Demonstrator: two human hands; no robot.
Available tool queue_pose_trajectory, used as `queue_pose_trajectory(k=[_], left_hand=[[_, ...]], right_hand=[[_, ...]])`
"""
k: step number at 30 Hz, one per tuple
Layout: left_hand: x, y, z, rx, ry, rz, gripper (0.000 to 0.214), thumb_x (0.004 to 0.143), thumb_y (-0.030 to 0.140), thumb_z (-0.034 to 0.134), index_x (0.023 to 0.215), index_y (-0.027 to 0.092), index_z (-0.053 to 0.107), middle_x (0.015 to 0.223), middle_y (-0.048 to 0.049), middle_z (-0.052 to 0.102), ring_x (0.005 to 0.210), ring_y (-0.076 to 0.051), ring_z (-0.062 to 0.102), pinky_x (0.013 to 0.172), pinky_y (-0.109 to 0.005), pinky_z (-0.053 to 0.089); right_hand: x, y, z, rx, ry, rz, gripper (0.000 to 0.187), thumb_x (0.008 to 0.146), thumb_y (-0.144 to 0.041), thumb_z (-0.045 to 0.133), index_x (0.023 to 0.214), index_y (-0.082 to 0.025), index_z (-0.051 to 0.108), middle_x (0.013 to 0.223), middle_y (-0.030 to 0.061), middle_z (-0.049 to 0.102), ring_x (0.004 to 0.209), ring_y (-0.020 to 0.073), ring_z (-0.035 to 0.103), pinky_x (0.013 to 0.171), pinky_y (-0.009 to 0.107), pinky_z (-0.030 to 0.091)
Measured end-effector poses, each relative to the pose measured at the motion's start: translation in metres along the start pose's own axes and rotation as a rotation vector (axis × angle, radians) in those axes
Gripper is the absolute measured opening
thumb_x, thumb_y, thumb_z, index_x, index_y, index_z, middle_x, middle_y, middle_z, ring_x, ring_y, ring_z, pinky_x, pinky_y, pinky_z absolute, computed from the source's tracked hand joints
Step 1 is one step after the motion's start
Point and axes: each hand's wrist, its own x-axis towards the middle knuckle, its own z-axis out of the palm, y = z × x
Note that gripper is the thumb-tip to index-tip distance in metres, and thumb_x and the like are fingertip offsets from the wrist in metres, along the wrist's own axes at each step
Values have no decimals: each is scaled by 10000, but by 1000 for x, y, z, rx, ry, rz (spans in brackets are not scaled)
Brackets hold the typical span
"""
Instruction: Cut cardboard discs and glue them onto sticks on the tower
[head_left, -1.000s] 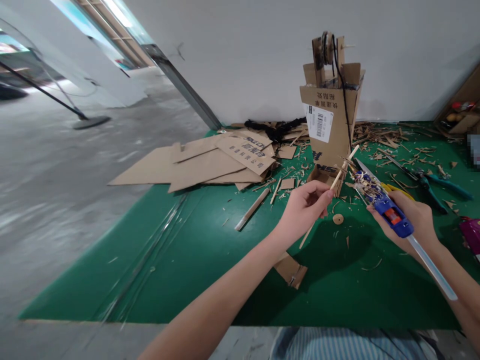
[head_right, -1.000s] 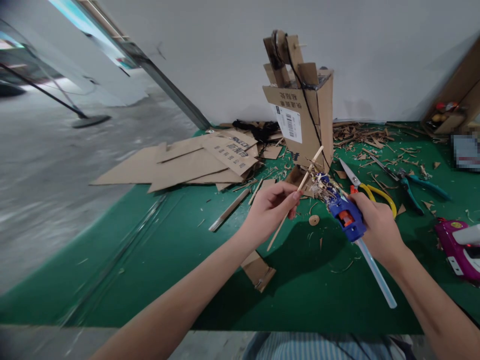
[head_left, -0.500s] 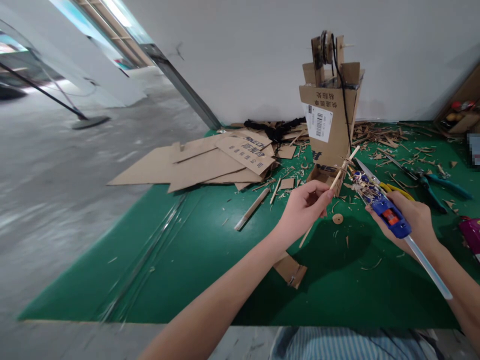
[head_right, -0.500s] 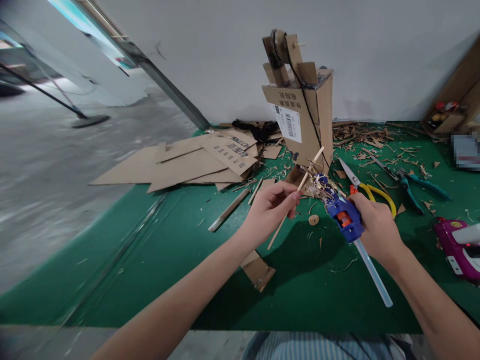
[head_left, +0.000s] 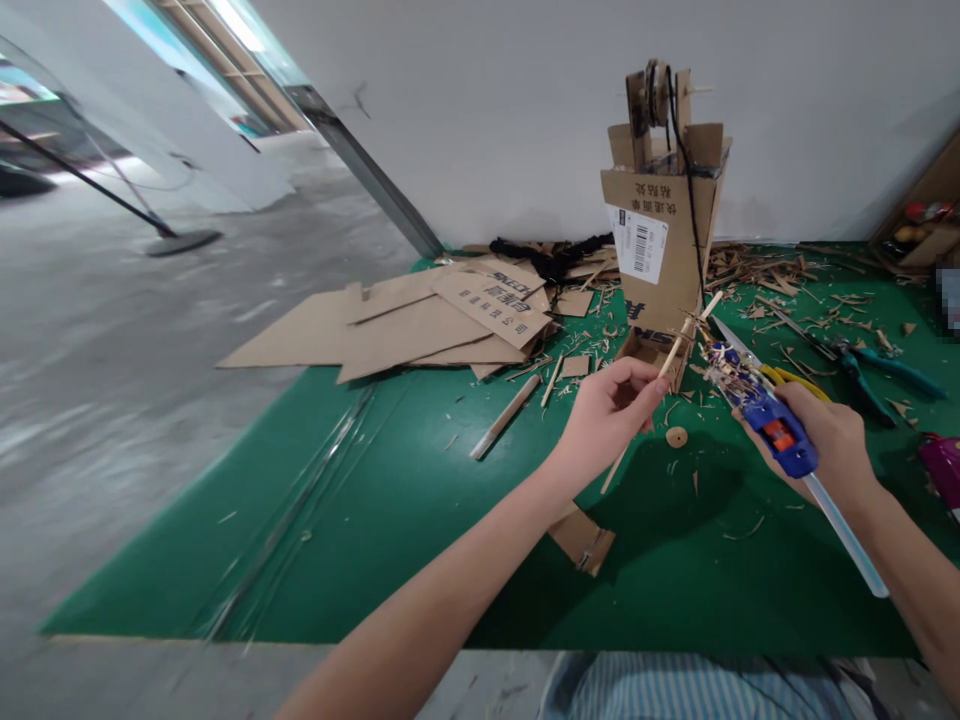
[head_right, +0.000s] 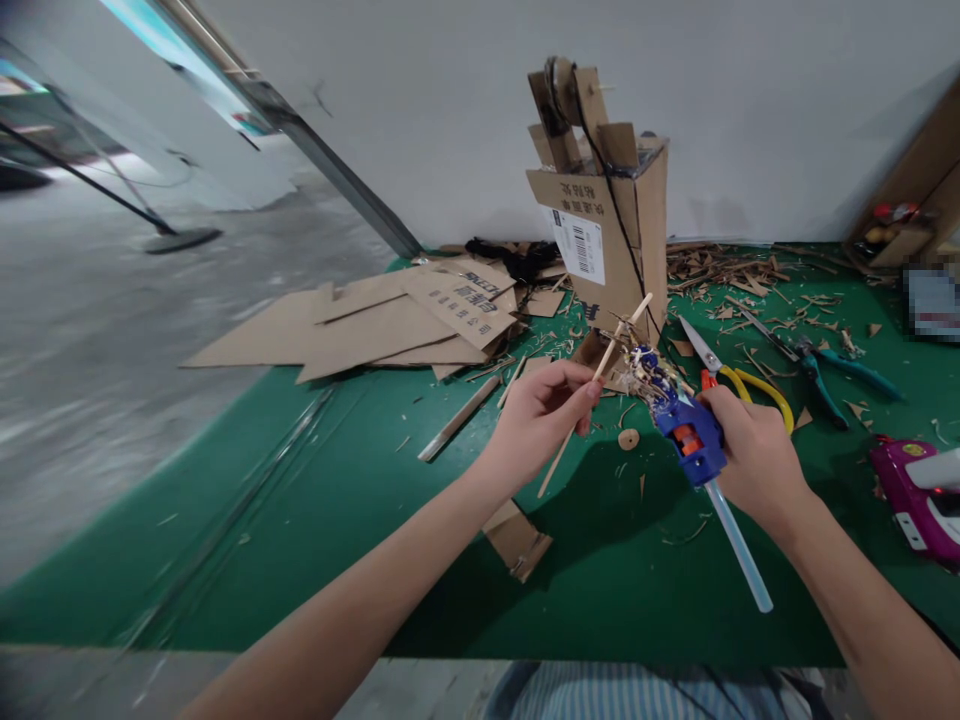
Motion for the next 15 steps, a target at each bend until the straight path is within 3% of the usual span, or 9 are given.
queue_pose_trajectory(k=[15], left_hand=[[-1, 0, 0, -24, 38, -12, 303, 861, 467, 695, 816, 176, 623, 634, 21, 558, 519, -87, 533, 493, -213, 456]], right_hand=[[-1, 0, 2, 41, -1, 17, 185, 780, -181, 643, 942, -258, 596, 650, -10, 657, 493, 175, 591, 494, 258, 423]])
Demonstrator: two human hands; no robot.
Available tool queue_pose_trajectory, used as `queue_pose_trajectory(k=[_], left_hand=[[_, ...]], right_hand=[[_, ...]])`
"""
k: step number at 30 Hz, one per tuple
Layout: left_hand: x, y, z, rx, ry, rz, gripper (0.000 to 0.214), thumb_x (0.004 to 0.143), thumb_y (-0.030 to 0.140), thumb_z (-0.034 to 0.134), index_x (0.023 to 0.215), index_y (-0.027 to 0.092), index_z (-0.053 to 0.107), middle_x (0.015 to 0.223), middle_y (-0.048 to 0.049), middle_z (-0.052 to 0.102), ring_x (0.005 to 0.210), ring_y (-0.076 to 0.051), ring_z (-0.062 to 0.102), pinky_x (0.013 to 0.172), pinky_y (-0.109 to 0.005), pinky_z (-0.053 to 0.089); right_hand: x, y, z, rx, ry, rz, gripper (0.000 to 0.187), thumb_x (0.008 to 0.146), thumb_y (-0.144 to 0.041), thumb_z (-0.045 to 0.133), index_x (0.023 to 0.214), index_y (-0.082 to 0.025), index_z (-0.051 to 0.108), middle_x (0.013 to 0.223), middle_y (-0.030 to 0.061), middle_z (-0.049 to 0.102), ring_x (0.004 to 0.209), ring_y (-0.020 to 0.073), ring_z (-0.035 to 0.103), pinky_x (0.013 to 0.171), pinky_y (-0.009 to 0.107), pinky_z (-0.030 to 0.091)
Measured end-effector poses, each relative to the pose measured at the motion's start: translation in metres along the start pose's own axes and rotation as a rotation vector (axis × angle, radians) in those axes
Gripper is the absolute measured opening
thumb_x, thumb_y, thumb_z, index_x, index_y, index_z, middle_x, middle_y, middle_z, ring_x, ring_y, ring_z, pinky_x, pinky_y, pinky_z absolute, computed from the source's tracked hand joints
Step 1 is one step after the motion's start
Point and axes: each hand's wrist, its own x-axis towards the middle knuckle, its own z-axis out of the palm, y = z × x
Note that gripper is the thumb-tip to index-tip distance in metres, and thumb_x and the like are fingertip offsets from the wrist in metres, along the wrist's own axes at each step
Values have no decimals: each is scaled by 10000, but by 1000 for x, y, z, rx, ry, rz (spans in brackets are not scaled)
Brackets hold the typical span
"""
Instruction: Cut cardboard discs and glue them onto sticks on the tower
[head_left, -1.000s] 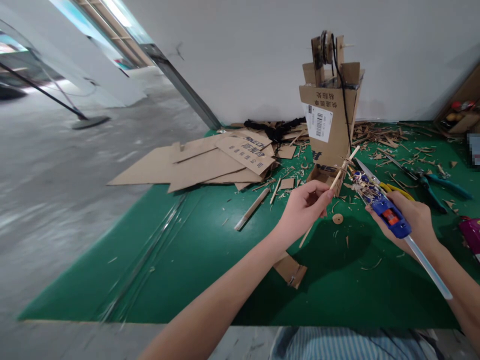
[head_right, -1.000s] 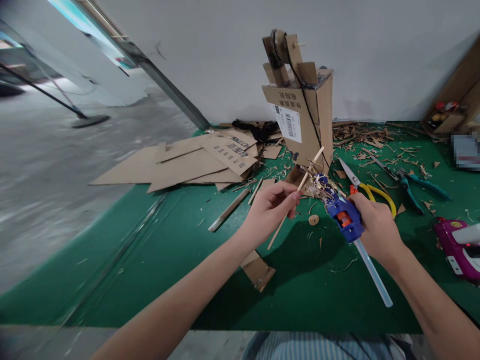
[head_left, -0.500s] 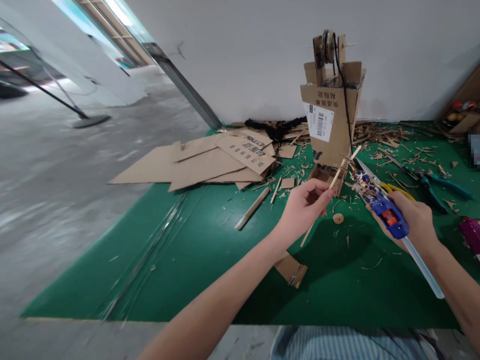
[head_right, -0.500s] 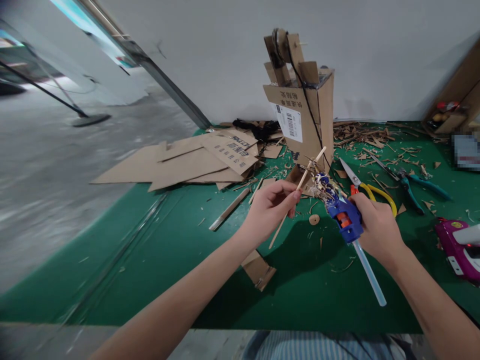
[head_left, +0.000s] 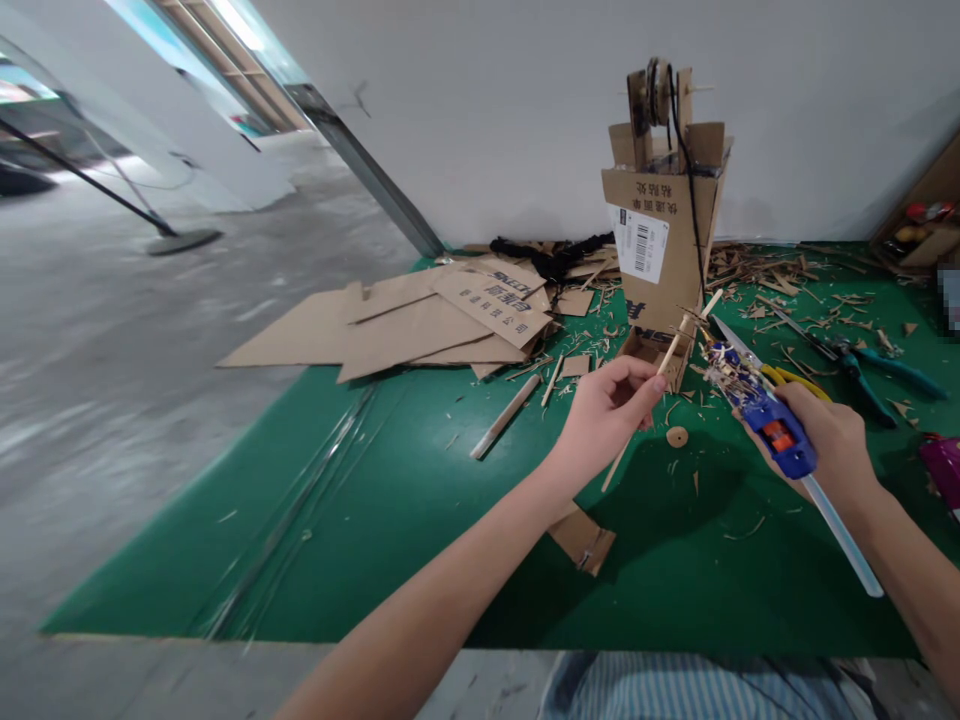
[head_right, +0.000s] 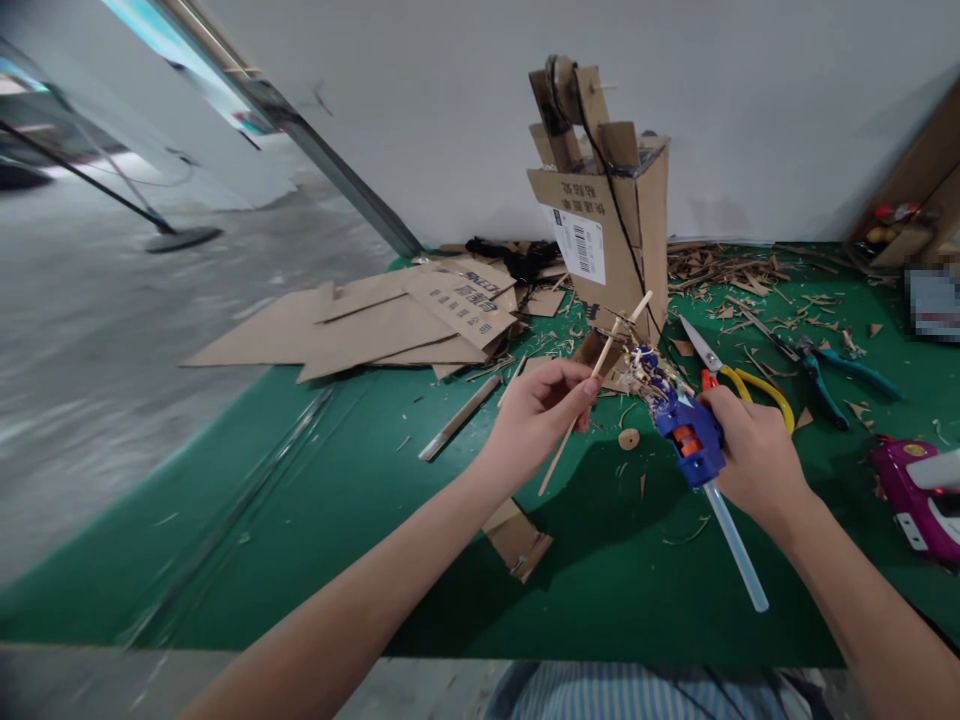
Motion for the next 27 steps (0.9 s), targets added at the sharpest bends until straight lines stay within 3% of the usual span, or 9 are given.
queue_pose_trajectory(k=[17, 27], left_hand=[[-1, 2, 0, 2, -61, -8, 309, 885, 453, 661, 828, 150, 669, 638, 8, 560, 527, -92, 528, 499, -220, 435], [-1, 2, -2, 21, -102, 9, 305, 901, 431, 633, 830, 138, 676, 614, 13, 554, 536, -94, 532, 514, -218, 422]], right_hand=[[10, -7, -9, 29, -23, -73, 109, 800, -186, 547, 897, -235, 537, 543, -45, 564, 421, 139, 514, 433, 225, 344], [1, -3, -7, 65, -94, 17, 169, 786, -206, 540, 944, -261, 519, 582, -29, 557, 471, 169, 516, 477, 267, 316]])
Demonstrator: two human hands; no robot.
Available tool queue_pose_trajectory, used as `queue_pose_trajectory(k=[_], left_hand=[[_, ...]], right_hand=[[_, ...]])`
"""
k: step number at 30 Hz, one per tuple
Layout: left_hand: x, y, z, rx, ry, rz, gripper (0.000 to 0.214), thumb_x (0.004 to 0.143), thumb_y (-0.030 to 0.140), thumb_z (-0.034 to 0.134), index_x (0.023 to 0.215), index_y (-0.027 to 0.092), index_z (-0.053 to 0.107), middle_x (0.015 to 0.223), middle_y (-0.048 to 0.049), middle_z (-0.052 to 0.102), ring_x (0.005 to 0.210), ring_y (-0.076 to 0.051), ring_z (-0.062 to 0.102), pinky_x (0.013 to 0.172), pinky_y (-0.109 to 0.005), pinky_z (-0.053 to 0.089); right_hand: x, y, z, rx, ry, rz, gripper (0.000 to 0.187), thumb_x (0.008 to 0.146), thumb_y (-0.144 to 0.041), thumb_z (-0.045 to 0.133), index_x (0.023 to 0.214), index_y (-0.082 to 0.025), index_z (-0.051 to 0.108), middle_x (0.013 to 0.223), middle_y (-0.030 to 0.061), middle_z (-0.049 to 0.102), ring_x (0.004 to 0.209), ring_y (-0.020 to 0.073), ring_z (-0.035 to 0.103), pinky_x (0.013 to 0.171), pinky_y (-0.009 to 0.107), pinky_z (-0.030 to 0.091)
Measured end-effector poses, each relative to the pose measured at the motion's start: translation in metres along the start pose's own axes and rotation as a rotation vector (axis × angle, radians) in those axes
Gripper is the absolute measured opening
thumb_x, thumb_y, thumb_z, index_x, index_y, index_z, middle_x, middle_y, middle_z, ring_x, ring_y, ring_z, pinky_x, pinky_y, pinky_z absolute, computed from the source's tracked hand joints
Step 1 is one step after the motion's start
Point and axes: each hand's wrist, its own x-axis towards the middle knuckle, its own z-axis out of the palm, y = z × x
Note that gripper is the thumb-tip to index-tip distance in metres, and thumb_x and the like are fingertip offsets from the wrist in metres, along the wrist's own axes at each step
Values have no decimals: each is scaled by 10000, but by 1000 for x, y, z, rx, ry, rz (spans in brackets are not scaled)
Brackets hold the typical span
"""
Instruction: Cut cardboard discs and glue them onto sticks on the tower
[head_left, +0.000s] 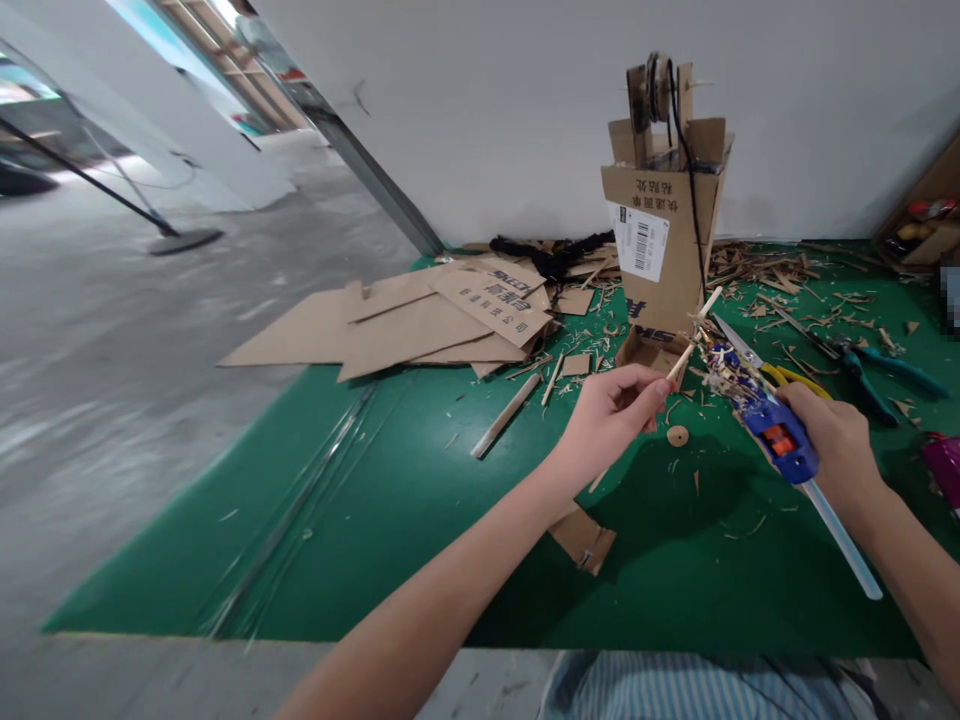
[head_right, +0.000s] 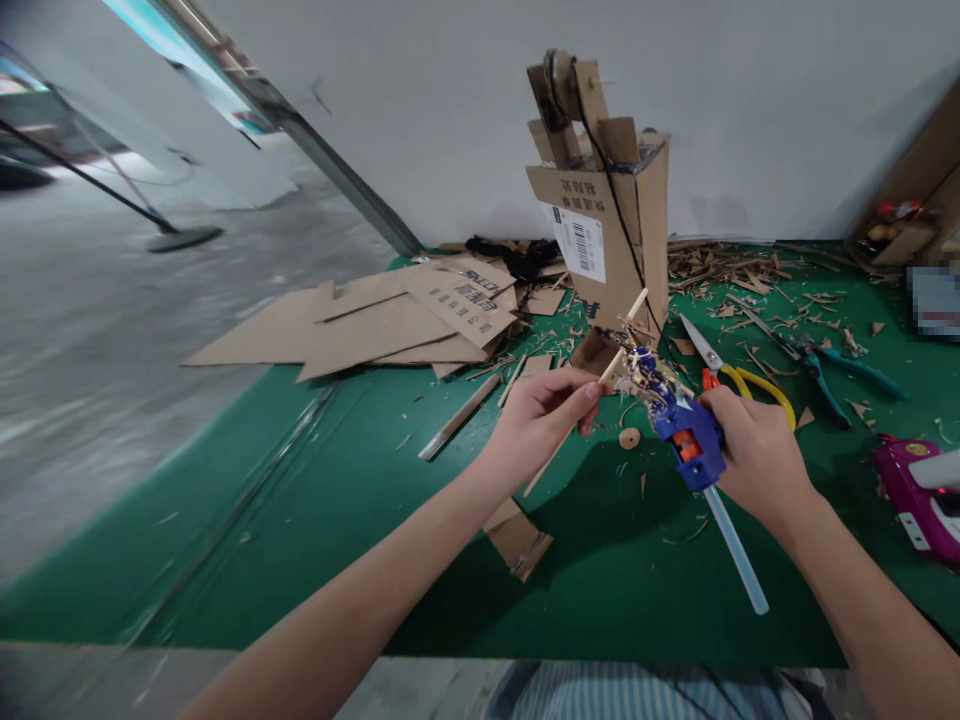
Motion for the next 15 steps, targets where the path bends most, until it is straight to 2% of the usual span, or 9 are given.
queue_pose_trajectory(k=[15], left_hand=[[0, -2, 0, 17, -9, 19, 332, 910, 460, 626, 794, 152, 669, 631, 0, 583, 550, -98, 550, 521, -218, 438]], right_hand=[[3, -1, 0, -7, -6, 14, 152, 768, -218, 540, 906, -265, 499, 561, -24, 552, 449, 175, 521, 453, 269, 316]])
